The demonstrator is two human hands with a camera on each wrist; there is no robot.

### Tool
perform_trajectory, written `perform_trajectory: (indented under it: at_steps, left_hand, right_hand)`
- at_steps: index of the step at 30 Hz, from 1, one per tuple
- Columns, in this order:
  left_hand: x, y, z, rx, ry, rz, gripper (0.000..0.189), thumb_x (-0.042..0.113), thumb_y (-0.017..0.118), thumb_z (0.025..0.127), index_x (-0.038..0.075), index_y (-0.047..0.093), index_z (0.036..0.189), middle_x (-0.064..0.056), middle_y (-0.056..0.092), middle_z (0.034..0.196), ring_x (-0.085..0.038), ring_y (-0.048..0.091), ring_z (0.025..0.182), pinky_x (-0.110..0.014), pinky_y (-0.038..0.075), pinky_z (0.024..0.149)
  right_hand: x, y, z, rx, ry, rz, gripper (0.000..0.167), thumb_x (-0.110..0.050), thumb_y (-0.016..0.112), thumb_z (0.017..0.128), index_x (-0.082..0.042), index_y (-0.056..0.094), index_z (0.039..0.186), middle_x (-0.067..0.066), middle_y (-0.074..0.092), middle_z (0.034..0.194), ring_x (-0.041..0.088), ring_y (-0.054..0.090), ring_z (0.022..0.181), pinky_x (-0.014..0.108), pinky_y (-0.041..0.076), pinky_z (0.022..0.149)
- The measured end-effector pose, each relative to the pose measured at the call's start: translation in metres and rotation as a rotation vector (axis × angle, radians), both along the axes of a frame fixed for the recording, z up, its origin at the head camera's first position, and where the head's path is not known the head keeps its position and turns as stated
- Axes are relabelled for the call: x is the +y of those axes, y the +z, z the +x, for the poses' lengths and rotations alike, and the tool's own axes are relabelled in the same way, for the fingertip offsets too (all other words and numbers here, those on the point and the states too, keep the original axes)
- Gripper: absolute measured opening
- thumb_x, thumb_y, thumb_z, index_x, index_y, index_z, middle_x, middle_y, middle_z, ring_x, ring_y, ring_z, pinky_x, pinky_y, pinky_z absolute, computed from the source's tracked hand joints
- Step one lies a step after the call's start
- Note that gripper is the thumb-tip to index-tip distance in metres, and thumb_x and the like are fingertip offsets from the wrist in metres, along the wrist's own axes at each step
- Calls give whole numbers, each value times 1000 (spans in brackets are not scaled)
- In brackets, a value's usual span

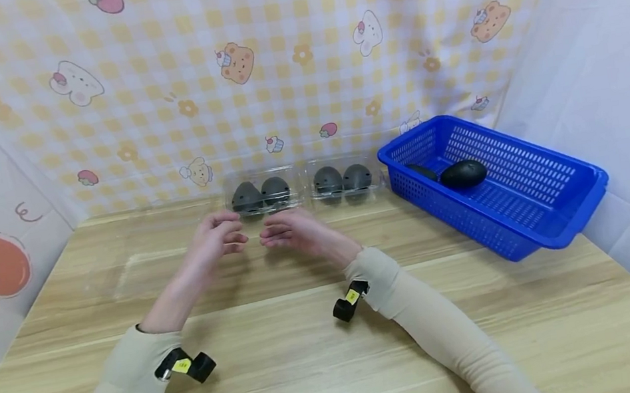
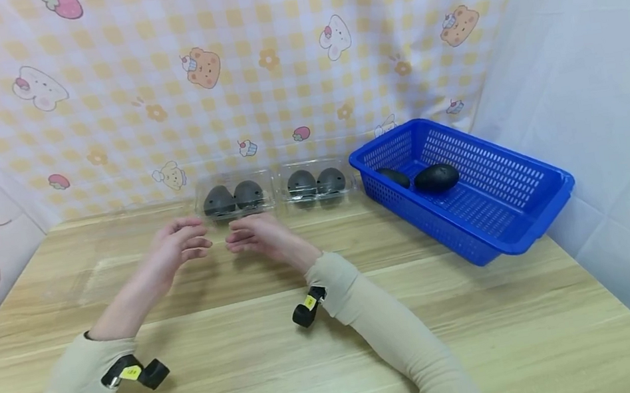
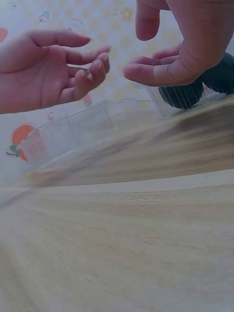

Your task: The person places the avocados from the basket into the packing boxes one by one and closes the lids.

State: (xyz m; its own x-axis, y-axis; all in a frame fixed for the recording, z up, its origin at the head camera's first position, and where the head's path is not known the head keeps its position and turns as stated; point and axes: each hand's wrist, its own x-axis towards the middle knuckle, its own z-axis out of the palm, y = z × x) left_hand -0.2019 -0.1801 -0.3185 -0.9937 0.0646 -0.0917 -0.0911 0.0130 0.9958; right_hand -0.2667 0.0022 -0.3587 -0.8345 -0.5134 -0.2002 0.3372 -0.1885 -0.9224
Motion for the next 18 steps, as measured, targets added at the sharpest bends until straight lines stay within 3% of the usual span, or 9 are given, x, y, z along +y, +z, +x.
perform_trajectory:
  at_steps: [11,18]
  left_hand:
    - [-25,13,8,77,7,-179,30,14,47,106,-2,42,131,-10,45,122,-7,59,91,-21,53,80]
    - [-41,14,6,121,27,-292,40,18,46,106,-7,38,137,-9,46,119,-9,56,94,-22,53,81]
  right_hand:
    - [-13,6,8,32,20,10,40,-4,48,105,19,44,137,15,67,92,19,67,79,45,50,102]
    - [-23,9,12,41,49,46,41,-4,51,104,17,45,138,32,65,111,19,67,79,38,55,93]
